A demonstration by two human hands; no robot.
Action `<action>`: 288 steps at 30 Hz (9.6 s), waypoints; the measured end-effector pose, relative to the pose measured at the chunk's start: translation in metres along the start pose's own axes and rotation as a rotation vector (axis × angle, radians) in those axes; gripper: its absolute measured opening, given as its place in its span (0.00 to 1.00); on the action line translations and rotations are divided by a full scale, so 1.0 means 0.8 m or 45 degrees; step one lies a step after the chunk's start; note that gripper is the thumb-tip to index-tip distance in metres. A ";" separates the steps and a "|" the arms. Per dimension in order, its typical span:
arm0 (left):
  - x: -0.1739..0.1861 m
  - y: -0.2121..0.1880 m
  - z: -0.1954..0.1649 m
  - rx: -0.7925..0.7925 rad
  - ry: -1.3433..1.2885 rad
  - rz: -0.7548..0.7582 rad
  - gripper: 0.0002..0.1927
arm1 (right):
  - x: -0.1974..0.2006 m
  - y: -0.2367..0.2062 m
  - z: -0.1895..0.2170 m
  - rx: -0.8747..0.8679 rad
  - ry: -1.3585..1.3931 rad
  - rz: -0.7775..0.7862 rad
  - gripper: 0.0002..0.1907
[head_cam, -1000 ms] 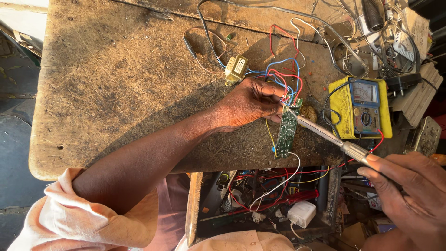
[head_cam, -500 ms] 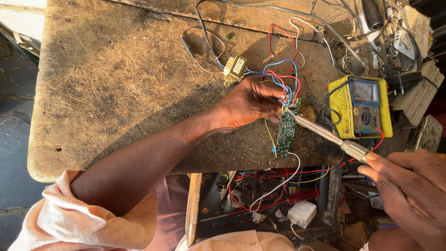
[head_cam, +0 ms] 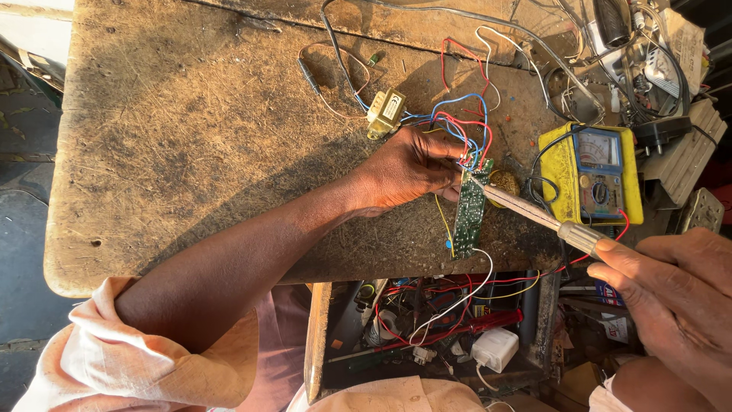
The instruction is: The person uses a soldering iron to heat and reflow solder joints on a green circuit board. They then connect a small transformer to the board with wires and use a multimeter to test the connections.
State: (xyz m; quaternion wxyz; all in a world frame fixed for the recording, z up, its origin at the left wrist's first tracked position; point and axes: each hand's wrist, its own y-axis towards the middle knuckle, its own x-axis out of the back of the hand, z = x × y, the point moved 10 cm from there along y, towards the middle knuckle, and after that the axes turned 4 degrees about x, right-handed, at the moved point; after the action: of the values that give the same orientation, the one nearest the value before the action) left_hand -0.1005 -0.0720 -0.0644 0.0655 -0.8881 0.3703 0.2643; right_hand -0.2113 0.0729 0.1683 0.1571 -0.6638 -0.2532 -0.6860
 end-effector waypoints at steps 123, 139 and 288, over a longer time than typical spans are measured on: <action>-0.024 -0.012 -0.023 0.050 0.259 0.074 0.31 | -0.025 -0.066 -0.053 -0.161 0.132 -0.156 0.19; -0.016 -0.007 -0.012 0.049 0.204 0.099 0.27 | -0.021 -0.040 -0.002 0.262 -0.162 0.077 0.24; 0.121 -0.105 -0.278 -0.709 1.210 -1.343 0.09 | -0.180 0.144 -0.134 -0.370 0.383 -0.127 0.05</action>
State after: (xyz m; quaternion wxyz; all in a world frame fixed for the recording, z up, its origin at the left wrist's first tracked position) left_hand 0.1082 -0.1417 0.0681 -0.2098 -0.9493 -0.1951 -0.1292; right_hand -0.2268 -0.0991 0.0430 0.0615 -0.5564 -0.1581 -0.8134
